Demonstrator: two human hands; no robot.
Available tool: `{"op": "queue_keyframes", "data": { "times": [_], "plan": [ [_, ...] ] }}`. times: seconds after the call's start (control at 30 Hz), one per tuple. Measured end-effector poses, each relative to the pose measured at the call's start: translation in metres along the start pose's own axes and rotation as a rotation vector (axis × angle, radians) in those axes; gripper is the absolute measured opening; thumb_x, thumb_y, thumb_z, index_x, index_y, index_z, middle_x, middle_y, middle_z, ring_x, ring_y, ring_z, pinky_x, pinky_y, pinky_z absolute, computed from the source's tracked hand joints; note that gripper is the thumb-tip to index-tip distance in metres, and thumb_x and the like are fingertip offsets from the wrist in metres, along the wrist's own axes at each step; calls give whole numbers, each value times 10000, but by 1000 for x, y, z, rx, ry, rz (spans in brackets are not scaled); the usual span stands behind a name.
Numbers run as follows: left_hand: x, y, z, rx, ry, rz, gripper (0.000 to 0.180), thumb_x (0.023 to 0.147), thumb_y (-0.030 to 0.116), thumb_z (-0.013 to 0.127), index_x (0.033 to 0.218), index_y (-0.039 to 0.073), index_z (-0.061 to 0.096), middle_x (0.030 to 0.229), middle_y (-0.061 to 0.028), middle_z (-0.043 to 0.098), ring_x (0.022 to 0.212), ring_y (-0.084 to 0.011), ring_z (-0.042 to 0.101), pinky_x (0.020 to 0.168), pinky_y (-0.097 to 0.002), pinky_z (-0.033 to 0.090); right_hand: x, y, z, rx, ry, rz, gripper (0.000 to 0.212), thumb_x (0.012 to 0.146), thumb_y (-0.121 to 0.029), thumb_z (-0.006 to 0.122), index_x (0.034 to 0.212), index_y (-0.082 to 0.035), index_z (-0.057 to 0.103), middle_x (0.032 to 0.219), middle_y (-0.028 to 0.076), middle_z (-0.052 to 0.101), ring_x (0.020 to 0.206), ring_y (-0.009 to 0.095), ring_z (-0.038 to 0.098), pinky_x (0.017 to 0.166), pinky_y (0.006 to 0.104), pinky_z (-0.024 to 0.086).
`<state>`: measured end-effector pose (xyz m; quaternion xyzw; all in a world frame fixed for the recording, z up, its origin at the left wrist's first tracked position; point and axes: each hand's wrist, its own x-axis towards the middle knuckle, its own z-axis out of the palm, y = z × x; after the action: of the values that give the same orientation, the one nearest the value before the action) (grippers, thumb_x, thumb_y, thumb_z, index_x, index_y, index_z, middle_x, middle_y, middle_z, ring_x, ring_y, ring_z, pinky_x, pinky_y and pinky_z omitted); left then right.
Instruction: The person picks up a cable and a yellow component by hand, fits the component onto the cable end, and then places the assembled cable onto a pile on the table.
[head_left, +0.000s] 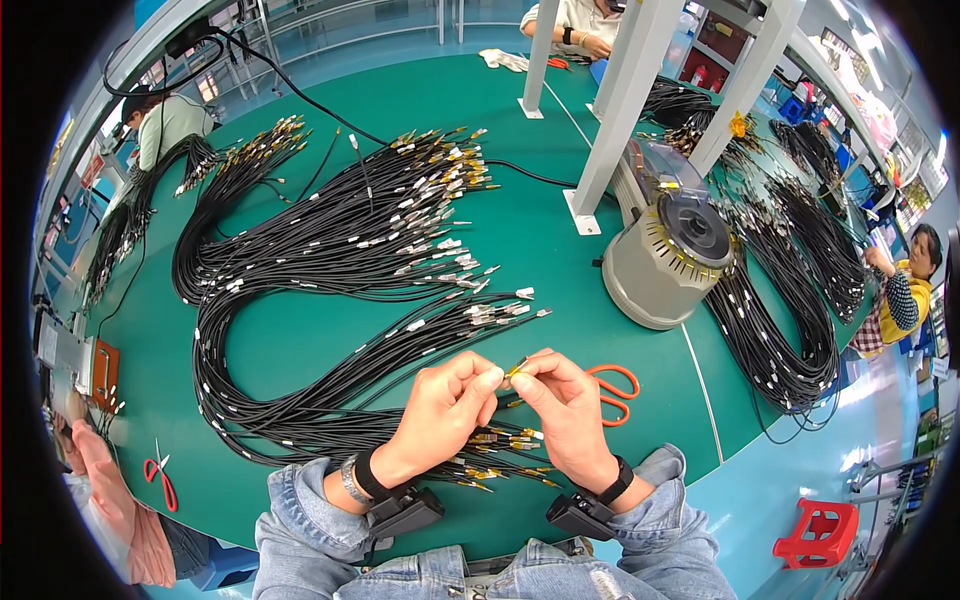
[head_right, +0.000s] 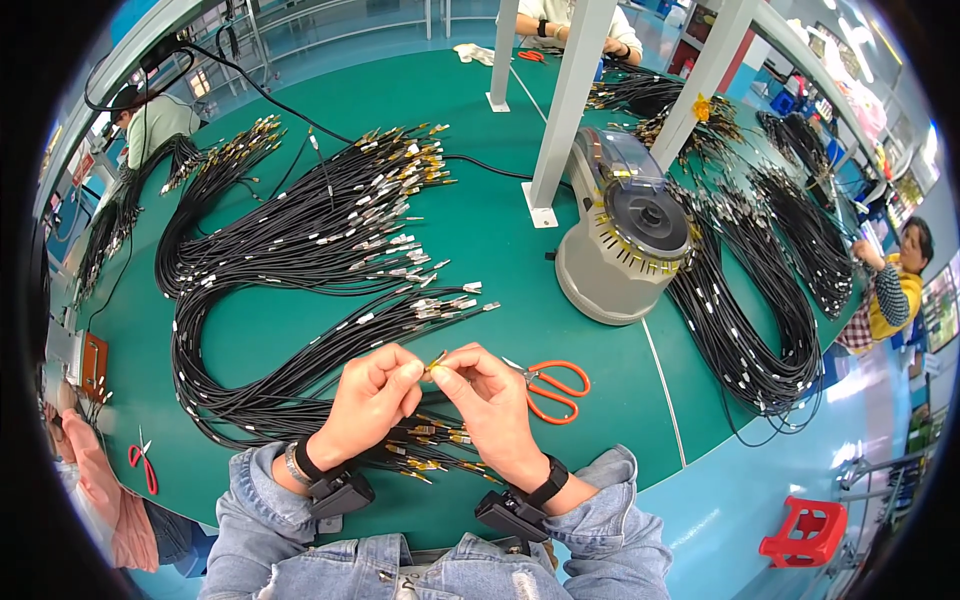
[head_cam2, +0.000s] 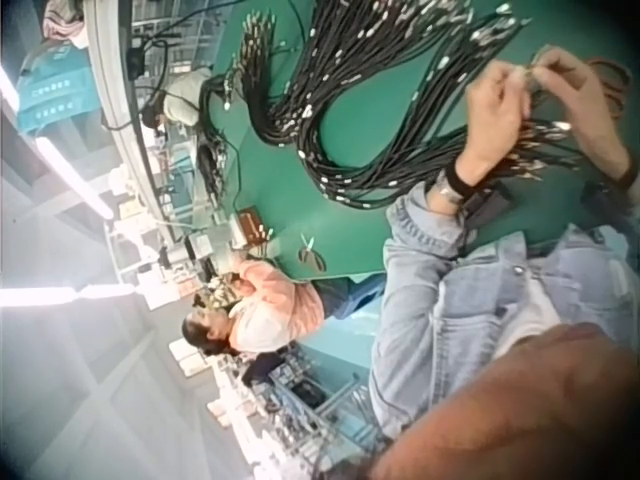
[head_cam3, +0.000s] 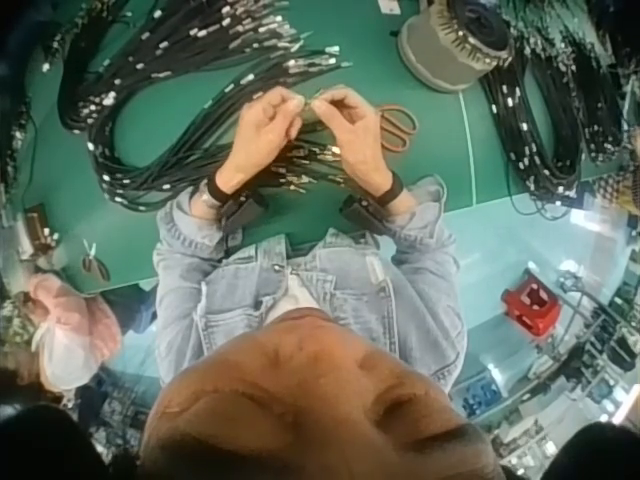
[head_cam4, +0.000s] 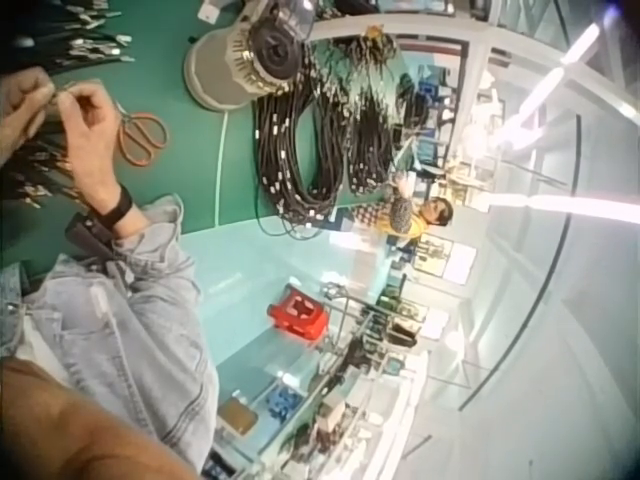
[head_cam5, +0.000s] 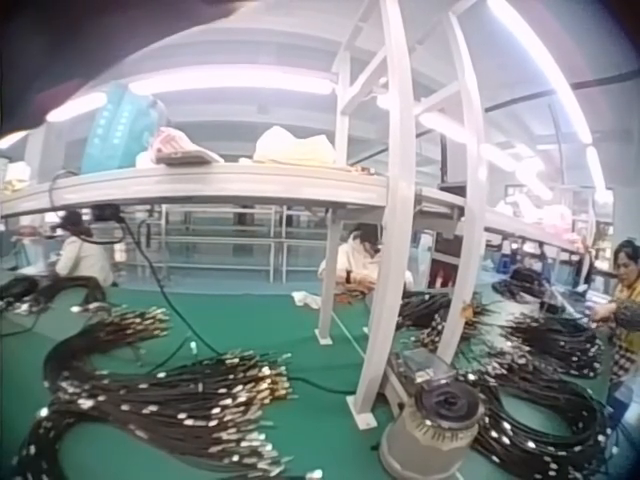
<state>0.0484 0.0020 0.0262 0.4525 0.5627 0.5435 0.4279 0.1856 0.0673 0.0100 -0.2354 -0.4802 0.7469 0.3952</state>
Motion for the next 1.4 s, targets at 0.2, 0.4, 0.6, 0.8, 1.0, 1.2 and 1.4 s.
{"op": "queue_keyframes", "data": {
  "times": [0.2,0.4,0.6,0.8,1.0,1.2,1.4],
  "plan": [
    [2,0,-2,-188,-105,-103,208,940,189,449,841,28,536,525,29,448,424,-20,318,391,-182,239,1,1,-1,62,-38,15,56,829,-43,603,856,-20,560,868,27,546,820,112,537,773,254,425],
    [4,2,-6,-209,-149,-122,212,944,192,443,842,32,539,524,30,446,422,-19,316,390,-180,235,3,5,-6,99,-61,90,83,836,-74,607,871,-23,552,872,36,551,840,113,533,754,259,425],
    [5,4,-11,-227,-165,-164,236,949,205,435,822,36,539,518,33,438,417,-17,305,383,-182,229,6,0,-2,106,-41,112,101,837,-91,611,883,-25,550,892,42,557,852,113,531,757,258,429],
    [6,2,-8,-196,-189,-183,257,953,219,429,805,36,534,520,32,438,414,-18,299,378,-181,226,4,6,-5,-25,-46,-20,77,844,-66,592,881,-4,564,838,56,578,791,125,566,724,253,462],
    [9,4,-19,-354,-325,-279,255,952,226,432,811,38,531,524,31,441,410,-18,309,381,-179,230,4,0,-9,-147,-63,-19,71,850,-52,575,860,18,580,808,63,592,757,136,583,691,254,476],
    [14,-6,-14,-18,-299,-40,187,893,187,528,811,22,562,593,-14,528,506,-88,443,476,-222,348,15,-35,-27,-357,19,-82,136,875,-98,544,867,23,603,818,54,606,753,118,563,698,241,452],
    [12,-38,-8,676,-326,417,115,778,130,635,813,24,606,838,-76,619,792,-240,550,699,-341,439,36,-108,-93,-761,333,-378,161,863,-123,557,905,18,624,814,28,615,767,84,540,716,219,429]
  ]
}}
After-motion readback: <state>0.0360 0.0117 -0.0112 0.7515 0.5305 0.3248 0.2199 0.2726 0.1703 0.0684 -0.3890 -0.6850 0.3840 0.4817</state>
